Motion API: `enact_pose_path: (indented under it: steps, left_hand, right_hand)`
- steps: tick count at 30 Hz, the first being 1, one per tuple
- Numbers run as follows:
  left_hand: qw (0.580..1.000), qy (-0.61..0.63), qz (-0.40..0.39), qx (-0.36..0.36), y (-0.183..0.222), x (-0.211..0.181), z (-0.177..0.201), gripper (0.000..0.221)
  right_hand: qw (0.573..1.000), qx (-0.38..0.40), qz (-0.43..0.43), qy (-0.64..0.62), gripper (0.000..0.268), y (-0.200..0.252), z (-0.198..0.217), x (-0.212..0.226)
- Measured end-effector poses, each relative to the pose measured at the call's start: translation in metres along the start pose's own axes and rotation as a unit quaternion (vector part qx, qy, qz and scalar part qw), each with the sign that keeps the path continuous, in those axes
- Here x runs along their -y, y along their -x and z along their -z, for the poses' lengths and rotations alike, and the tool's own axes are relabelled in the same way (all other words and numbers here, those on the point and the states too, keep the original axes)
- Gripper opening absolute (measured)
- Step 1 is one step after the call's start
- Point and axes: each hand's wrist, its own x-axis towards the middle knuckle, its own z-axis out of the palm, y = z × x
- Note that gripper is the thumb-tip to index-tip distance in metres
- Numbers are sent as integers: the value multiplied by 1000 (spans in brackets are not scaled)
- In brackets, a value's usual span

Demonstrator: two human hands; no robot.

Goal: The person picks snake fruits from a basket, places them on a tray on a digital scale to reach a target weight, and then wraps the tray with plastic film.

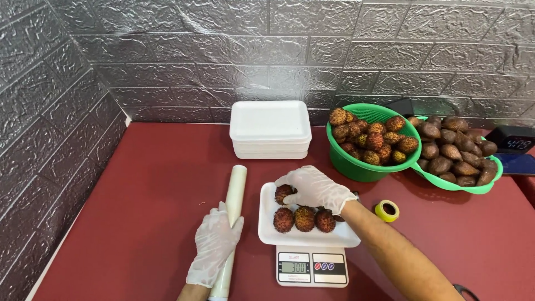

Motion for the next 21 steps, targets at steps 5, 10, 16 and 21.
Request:
enact_pose_path:
  steps: [5,10,16,21]
  left_hand:
    - [999,27,-41,-8,4,-18,57,65]
    - [943,258,-205,46,17,-63,140,30]
    - [963,49,-263,24,18,-87,103,57]
    - [964,39,-263,-16,22,-88,99,41]
  right_hand:
    - [1000,4,-10,-5,57,5,9,10]
    - [1000,-19,16,11,59,2,4,4]
    - [1000,-24,16,3,46,6,7,8]
    - [999,-13,42,18,35,10,8,10]
